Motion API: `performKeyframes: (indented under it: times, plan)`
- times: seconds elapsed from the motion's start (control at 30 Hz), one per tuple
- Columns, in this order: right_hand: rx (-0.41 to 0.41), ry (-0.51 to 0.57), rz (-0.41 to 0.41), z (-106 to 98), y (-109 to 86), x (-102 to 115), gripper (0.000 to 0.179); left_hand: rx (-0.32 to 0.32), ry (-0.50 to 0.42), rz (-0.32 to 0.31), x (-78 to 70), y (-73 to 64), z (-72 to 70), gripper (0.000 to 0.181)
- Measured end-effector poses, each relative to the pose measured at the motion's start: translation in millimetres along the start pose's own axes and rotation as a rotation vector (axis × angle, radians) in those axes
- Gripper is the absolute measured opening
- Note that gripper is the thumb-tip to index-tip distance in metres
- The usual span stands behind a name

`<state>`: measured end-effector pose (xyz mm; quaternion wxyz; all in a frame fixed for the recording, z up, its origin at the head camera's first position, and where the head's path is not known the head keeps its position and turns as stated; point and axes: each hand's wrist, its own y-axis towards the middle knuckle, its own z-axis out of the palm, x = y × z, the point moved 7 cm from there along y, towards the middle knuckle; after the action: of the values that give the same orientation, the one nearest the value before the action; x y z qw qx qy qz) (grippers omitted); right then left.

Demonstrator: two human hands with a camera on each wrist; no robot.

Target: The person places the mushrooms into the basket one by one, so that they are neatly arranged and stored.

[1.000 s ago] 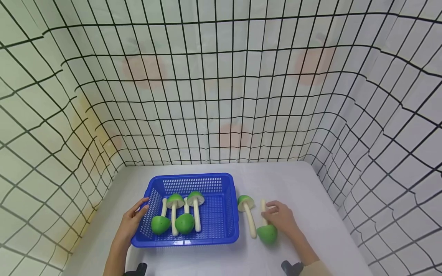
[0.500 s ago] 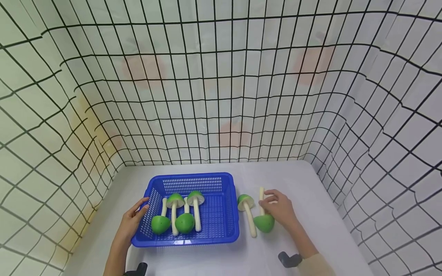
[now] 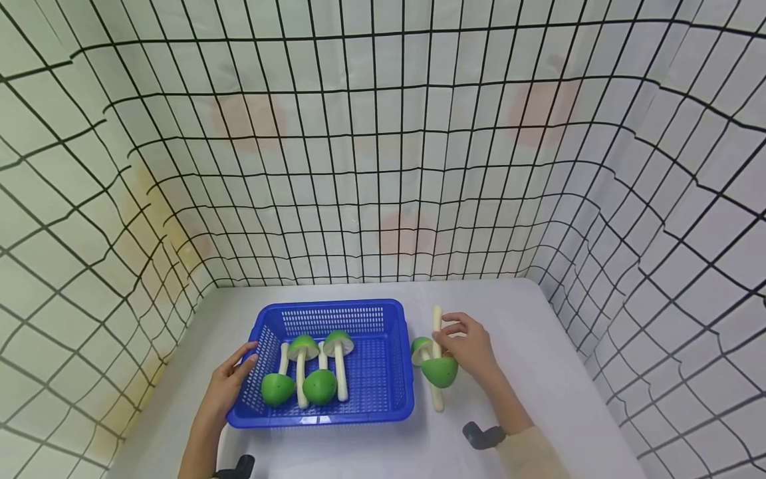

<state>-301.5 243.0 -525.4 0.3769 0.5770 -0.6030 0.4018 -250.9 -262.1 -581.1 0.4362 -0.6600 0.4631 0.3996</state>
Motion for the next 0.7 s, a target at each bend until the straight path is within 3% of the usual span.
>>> performKeyframes:
  times: [0.7]
  plan:
    - [0.077,0.080,-0.019,56,6.2,36,0.046,0.000,-0.003,-0.018,-0.5,-1.6,0.0,0.056]
